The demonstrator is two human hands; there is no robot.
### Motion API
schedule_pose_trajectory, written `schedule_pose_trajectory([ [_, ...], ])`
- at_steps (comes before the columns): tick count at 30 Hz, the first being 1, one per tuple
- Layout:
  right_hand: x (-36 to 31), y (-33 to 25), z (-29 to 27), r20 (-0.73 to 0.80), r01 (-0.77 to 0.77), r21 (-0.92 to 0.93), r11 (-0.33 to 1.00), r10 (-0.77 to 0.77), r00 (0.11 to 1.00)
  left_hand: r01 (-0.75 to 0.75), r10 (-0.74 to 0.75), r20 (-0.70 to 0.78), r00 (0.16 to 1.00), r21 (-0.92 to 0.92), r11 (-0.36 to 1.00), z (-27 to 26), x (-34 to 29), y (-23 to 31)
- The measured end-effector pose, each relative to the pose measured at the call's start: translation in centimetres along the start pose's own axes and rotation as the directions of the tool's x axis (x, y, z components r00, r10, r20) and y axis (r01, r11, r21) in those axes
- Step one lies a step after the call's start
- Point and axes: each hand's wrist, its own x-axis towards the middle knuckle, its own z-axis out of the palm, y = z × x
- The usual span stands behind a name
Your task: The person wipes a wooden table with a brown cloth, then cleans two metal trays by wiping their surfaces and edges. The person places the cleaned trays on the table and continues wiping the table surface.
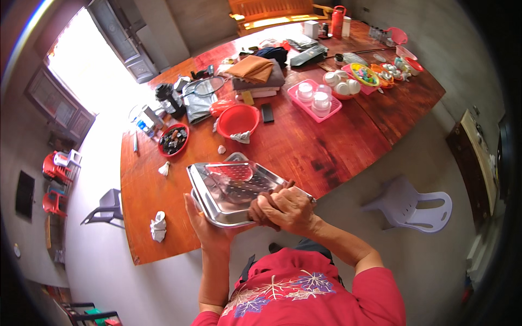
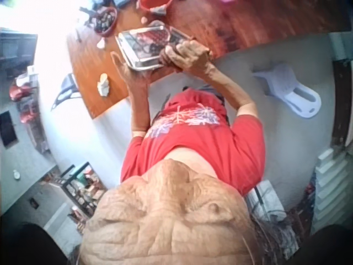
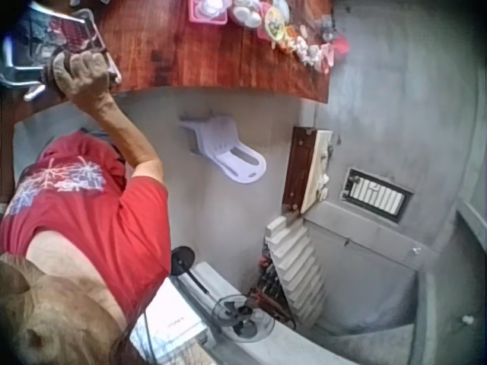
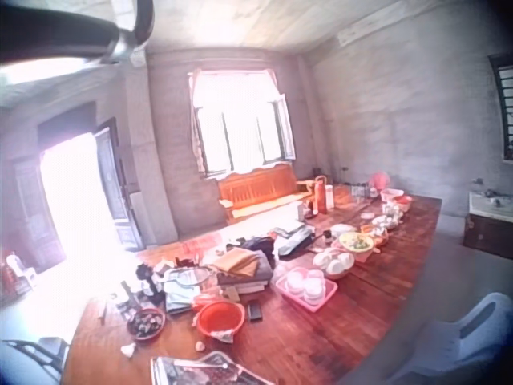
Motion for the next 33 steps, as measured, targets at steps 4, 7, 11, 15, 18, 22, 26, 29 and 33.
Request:
schedule_pose_trajectory([
  [4, -1.3, -0.6, -1.0, 0.087, 0.098, 0.096, 0.991, -0.107, 0.99, 0.052, -0.005, -0.36, 0.933, 0.121, 0.991, -4.1, -0.5, 1.1],
  [7, -1.6, -1.5, -1.1, 0.144, 0.12, 0.224, 0.967, -0.154, 0.978, 0.278, -0.193, -0.511, 0.837, 0.095, 0.956, -6.7, -1.7, 0.9],
  [11, -1.5, -4.5, -0.9, 0.307, -0.068, 0.576, 0.814, -0.139, 0.942, 0.297, -0.283, -0.34, 0.897, -0.011, 0.955, -7.4, -3.4, -1.7],
  [15, -0.6, -4.5, 1.0, 0.384, -0.271, 0.514, 0.814, 0.064, 0.921, 0.32, -0.28, -0.221, 0.934, 0.177, 0.931, -8.8, -4.9, -1.2],
  [18, -0.6, -3.1, 3.9, 0.369, -0.321, 0.452, 0.832, 0.153, 0.917, 0.163, -0.089, -0.237, 0.967, 0.317, 0.934, -6.3, -4.5, -2.6],
  [22, 0.8, -1.2, 7.3, 0.33, -0.424, 0.365, 0.829, 0.311, 0.891, 0.253, -0.058, -0.371, 0.927, 0.503, 0.827, -6.7, -5.4, -2.7],
  [26, 2.4, 2.1, 10.7, 0.231, -0.578, 0.228, 0.784, 0.534, 0.814, 0.287, -0.138, -0.316, 0.939, 0.491, 0.823, -5.7, -4.9, -3.3],
  [29, 3.6, 3.0, 12.9, 0.126, -0.613, 0.174, 0.771, 0.6, 0.79, 0.318, -0.142, -0.352, 0.925, 0.512, 0.798, -6.6, -5.2, -3.4],
  [33, 5.2, -0.9, 9.9, 0.201, -0.363, 0.398, 0.843, 0.306, 0.931, 0.322, -0.165, -0.321, 0.933, 0.532, 0.783, -8.2, -5.5, -2.6],
])
